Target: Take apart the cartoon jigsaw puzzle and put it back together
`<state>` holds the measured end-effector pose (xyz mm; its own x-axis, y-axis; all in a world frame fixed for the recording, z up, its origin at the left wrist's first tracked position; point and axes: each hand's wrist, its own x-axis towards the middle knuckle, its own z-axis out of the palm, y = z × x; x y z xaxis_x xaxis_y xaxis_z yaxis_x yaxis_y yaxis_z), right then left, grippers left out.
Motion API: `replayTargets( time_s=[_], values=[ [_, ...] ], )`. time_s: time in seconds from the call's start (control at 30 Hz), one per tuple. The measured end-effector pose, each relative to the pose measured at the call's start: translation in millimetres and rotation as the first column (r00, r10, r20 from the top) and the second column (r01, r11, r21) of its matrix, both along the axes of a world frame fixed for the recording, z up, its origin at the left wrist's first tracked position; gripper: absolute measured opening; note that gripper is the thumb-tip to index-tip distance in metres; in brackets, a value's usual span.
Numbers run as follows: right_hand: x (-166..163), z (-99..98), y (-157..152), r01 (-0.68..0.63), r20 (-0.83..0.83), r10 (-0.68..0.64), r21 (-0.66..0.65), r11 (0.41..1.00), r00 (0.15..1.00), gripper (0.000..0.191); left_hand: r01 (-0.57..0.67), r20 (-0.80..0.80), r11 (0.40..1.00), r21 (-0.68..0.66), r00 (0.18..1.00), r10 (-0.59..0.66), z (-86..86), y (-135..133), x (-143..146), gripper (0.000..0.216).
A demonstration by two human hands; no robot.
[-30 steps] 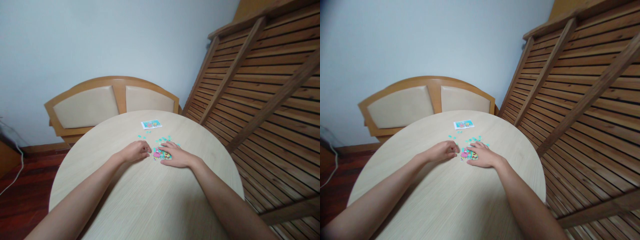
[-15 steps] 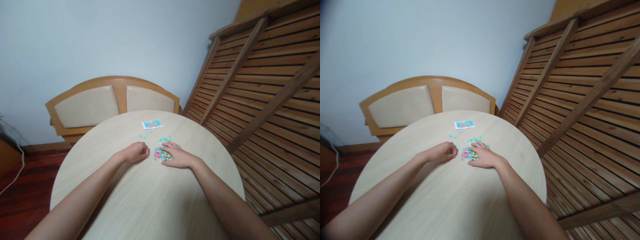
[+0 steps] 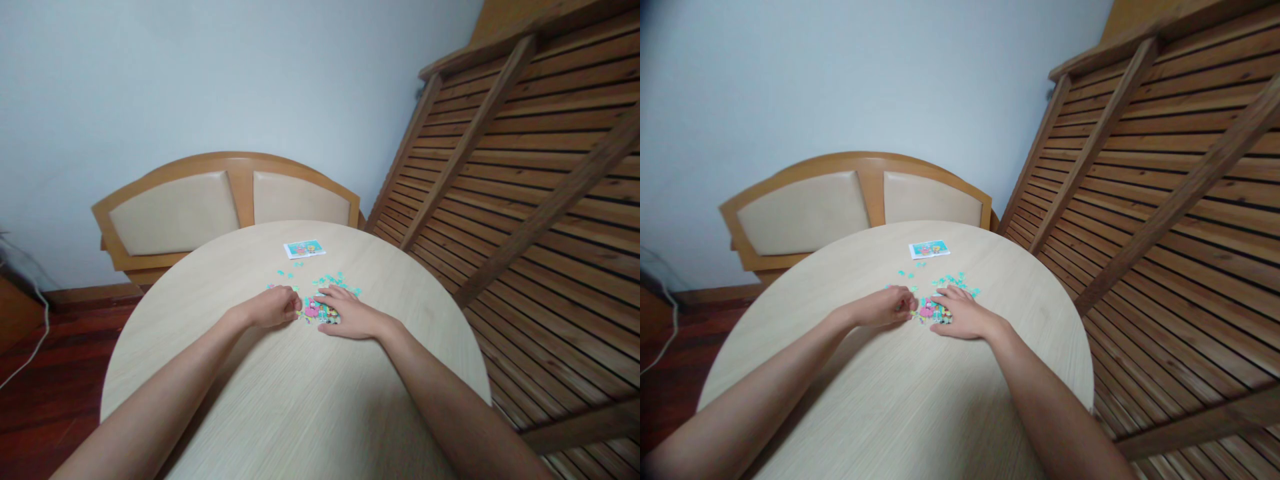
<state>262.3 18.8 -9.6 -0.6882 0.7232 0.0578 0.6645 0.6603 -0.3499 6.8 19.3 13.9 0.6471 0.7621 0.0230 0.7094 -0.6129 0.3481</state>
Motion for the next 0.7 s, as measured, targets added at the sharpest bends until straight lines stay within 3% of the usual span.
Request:
replayTargets(
  time_s=[0.3,0.5,0.7],
  values=[
    [-3.2,-2.2,-1.6,-0.008,-0.005,0.008,0.005,1.000,1.000,0.075,-0.001,0.075,0.985,-0.170,0.997,0.014,3.4,-2.2,0.4,0.017],
    [-4.8,-1.8,-3.8,-0.012,0.007,0.012,0.016,1.000,1.000,0.078,0.079,0.187,0.960,-0.269,0.982,-0.028,3.9,-3.2,2.6,0.012],
    [-4.0,-2.8,-3.2,-0.015,0.019,0.015,-0.001,1.000,1.000,0.083,0.103,0.279,0.933,-0.345,0.960,-0.003,7.0,-7.3,8.9,0.019]
  ],
)
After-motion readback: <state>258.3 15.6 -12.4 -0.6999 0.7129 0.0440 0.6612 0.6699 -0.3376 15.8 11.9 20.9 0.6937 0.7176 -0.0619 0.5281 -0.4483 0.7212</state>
